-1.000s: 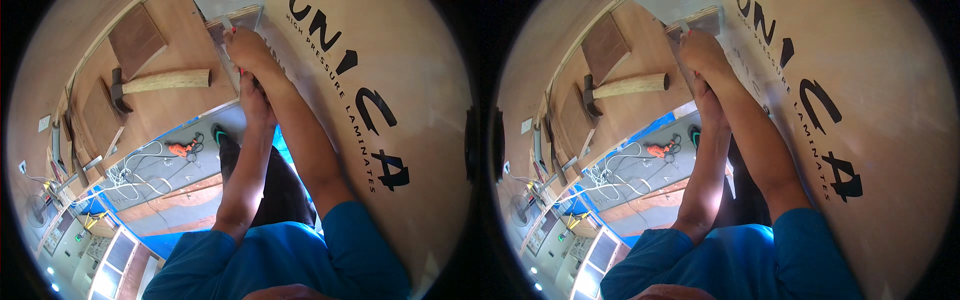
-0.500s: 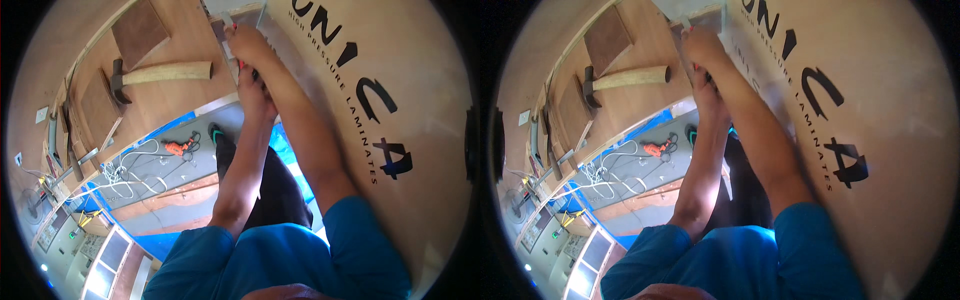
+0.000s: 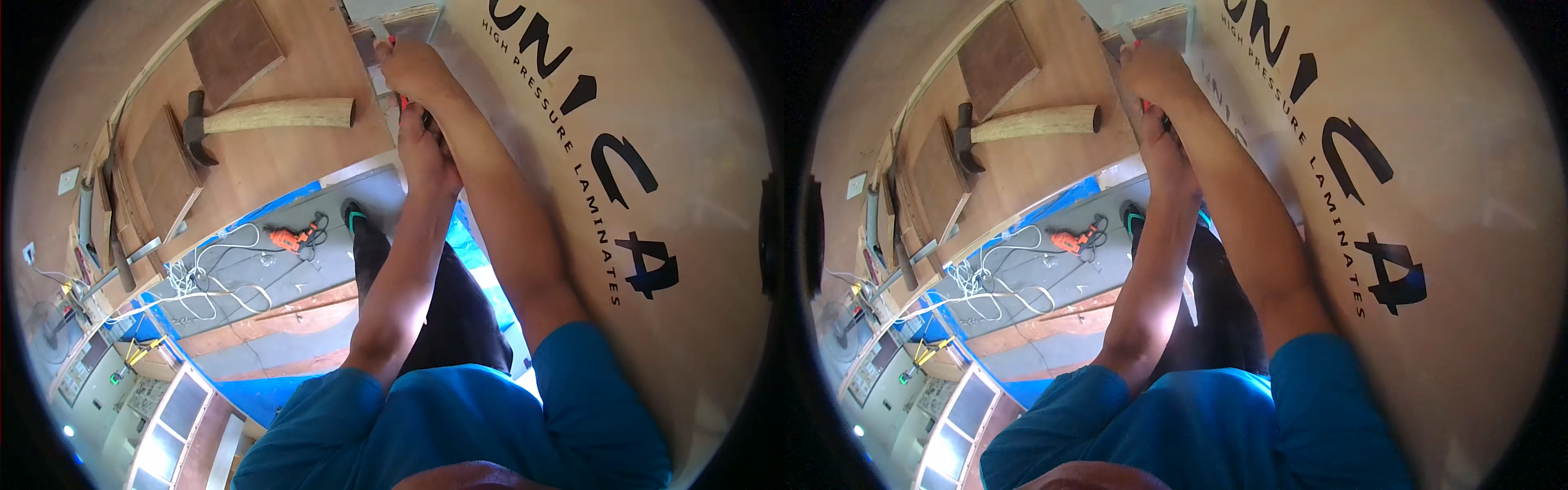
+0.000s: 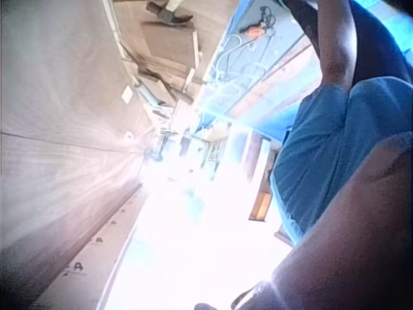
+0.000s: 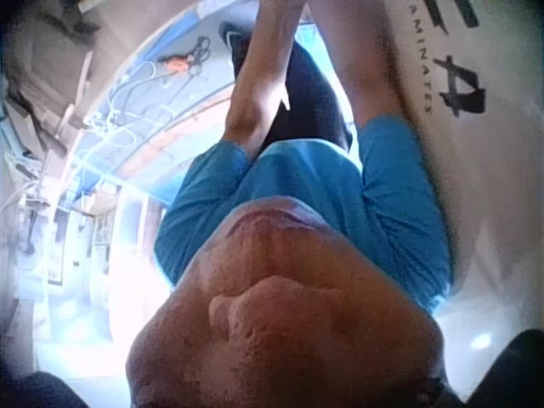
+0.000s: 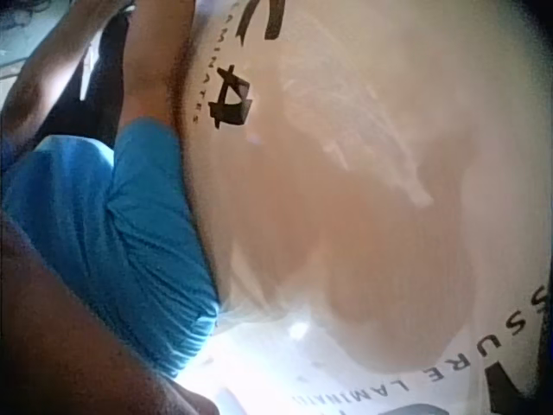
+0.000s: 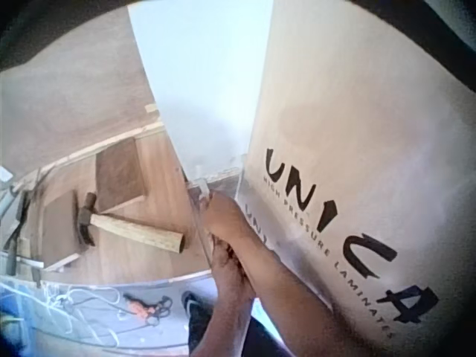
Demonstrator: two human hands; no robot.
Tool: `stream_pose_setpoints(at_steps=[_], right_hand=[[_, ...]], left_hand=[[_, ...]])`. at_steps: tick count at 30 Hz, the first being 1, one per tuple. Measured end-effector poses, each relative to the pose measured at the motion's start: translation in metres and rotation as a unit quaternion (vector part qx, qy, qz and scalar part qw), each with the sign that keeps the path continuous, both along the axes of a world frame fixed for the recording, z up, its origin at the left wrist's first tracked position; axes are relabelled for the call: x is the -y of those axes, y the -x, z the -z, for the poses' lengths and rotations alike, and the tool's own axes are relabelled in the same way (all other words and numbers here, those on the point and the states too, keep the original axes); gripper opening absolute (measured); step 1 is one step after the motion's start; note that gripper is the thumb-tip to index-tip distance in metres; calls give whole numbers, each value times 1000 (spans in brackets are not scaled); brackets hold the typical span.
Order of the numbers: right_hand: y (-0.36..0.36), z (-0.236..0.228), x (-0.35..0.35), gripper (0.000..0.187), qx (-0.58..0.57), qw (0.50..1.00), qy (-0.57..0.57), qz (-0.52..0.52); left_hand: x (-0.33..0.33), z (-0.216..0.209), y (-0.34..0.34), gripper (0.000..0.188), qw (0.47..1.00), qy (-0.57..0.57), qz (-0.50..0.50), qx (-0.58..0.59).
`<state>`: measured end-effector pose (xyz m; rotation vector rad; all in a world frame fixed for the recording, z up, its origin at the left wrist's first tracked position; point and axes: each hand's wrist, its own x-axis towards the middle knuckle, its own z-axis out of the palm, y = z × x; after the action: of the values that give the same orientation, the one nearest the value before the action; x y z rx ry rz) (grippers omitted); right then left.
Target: The person installs laminate panels onto the interior and edges of a wooden cabinet using a utility knife to trim excess material. They position pieces of laminate, press them into place, and cut along the edges with the knife to achieve a flush fit.
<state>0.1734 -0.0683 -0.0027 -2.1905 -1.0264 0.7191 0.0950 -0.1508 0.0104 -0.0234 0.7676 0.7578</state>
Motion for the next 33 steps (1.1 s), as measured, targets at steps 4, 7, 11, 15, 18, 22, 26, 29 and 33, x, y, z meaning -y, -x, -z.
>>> stream_pose_setpoints(at_steps=[4, 7, 11, 15, 18, 22, 26, 29, 33], right_hand=[[-2, 11, -2, 49, -26, 1000, -3, -5], [-3, 13, -1, 49, -68, 998, 17, 3], [-1, 8, 1, 49, -51, 998, 10, 26], [-2, 7, 1, 51, 7, 1000, 26, -13], [-2, 9, -2, 51, -33, 999, 28, 2], [-3, 14, -2, 49, -40, 999, 17, 10], [-4, 15, -2, 47, -78, 997, 25, -2], [-4, 14, -1, 46, -65, 998, -14, 4], [-7, 15, 0, 45, -74, 997, 8, -18]], left_hand=[[1, 1, 2, 32, 1000, -21, 6, 20], [-1, 1, 3, 32, 999, -37, 1, 32], [-1, 3, 1, 29, 1000, -11, -20, 16], [-1, 10, 3, 28, 1000, 25, -7, 2], [-4, 14, 10, 30, 997, 5, 14, 79], [1, 12, 6, 32, 998, -36, -21, 36], [0, 7, 1, 34, 998, -28, -12, 49], [-1, 3, -1, 28, 1000, 18, -16, -1], [-1, 0, 1, 29, 999, -21, -27, 11]])
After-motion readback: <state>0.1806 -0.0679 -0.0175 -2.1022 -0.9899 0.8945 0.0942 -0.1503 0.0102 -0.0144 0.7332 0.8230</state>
